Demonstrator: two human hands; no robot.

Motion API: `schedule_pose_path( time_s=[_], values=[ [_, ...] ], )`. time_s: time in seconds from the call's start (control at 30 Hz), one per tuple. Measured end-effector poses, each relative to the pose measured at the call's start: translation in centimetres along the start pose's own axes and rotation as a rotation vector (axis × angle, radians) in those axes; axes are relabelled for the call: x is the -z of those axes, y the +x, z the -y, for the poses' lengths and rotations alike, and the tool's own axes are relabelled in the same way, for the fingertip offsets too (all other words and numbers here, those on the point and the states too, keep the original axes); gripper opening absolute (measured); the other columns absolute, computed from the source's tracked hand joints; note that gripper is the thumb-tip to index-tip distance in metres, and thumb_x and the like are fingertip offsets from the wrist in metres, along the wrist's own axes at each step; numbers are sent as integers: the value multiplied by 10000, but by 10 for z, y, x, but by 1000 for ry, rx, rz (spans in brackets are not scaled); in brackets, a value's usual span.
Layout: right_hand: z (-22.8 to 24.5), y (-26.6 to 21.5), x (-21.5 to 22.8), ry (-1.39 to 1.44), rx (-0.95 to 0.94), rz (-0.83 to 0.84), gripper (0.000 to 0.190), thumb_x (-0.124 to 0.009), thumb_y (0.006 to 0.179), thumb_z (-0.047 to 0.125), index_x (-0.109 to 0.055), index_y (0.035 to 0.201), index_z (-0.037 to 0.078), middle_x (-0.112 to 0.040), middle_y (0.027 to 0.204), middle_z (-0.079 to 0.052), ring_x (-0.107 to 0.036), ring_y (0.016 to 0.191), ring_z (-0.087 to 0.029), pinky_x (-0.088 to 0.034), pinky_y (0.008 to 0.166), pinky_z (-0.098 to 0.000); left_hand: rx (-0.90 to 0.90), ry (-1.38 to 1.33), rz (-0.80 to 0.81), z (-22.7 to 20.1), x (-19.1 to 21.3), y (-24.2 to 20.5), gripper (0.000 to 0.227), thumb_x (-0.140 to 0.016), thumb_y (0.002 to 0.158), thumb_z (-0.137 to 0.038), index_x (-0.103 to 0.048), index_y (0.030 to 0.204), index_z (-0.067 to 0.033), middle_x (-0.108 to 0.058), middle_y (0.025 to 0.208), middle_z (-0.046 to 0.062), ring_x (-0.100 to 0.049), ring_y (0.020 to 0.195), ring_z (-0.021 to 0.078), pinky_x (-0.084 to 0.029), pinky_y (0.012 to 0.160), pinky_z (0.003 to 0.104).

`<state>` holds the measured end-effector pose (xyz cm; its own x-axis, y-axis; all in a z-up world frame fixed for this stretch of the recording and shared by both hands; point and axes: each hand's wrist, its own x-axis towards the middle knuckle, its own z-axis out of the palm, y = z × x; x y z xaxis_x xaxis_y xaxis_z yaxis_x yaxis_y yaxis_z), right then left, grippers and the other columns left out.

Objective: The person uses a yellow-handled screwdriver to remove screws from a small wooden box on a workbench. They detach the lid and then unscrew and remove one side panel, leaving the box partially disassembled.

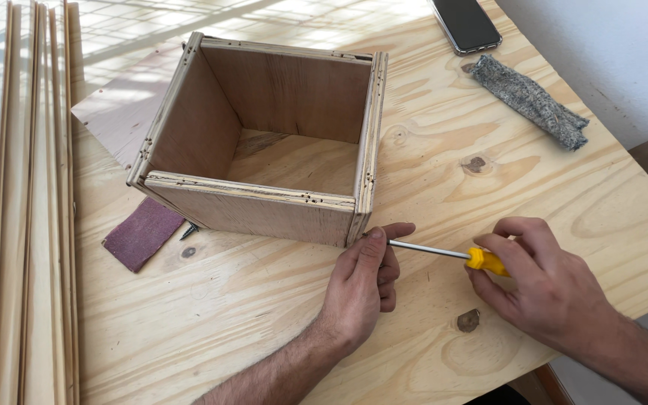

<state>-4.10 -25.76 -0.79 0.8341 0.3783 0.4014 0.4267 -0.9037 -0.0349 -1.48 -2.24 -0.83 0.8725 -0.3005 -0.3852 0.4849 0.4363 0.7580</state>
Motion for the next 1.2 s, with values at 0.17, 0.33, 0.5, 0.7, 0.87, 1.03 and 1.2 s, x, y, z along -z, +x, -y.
schedule_pose_path(
  time_s=[0.17,0.33,0.5,0.7,0.87,1.03,1.2],
  values=[
    [-2,-3,1,97,-139,52,316,-705,732,240,-681,1039,170,-598,1055,6,-643,862,-115,-540,515,-317,56,-8,-26,-3,-1,1,521,-411,990,-429,-679,1209,-39,-208,610,-28,-137,476,71,-130,388,211],
    [-12,-13,-5,80,-238,5,285,-732,784,208,-688,1051,117,-604,1101,-21,-640,878,-142,-540,568,-340,90,20,11,-14,-2,0,492,-388,1010,-356,-665,1248,-27,-198,590,-34,-122,474,82,-123,409,226],
    [-19,-20,-16,99,-269,-11,289,-739,814,220,-710,1078,106,-624,1136,-41,-651,908,-158,-556,692,-336,95,54,28,-14,-2,0,543,-358,966,-306,-603,1369,-38,-222,590,-23,-138,514,112,-142,429,248],
    [-25,-23,-23,90,-266,-14,285,-735,816,248,-716,1070,120,-643,1110,-38,-650,941,-177,-543,783,-326,-45,504,-229,-10,-4,-5,563,-448,910,-554,-787,1114,-153,-480,625,-25,-483,630,94,-414,615,272],
    [-23,-21,-21,84,-301,13,286,-743,801,264,-723,1060,147,-641,1115,-15,-651,944,-160,-544,745,-327,-121,446,-216,-2,1,-2,461,-478,953,-461,-801,1115,-174,-443,608,-44,-398,542,76,-362,515,264],
    [-23,-21,-22,88,-305,16,289,-747,797,256,-721,1062,144,-638,1112,-14,-651,930,-165,-547,719,-340,-102,129,-82,4,-1,2,364,-421,1008,-376,-551,859,-70,-531,887,38,-295,396,65,-192,346,224],
    [-22,-20,-21,82,-327,34,302,-745,787,274,-724,1065,158,-637,1116,0,-651,947,-153,-548,740,-329,-23,216,-176,-5,-7,-6,524,-433,999,-437,-739,1038,-13,-521,614,3,-332,374,83,-221,339,244]
  ],
)
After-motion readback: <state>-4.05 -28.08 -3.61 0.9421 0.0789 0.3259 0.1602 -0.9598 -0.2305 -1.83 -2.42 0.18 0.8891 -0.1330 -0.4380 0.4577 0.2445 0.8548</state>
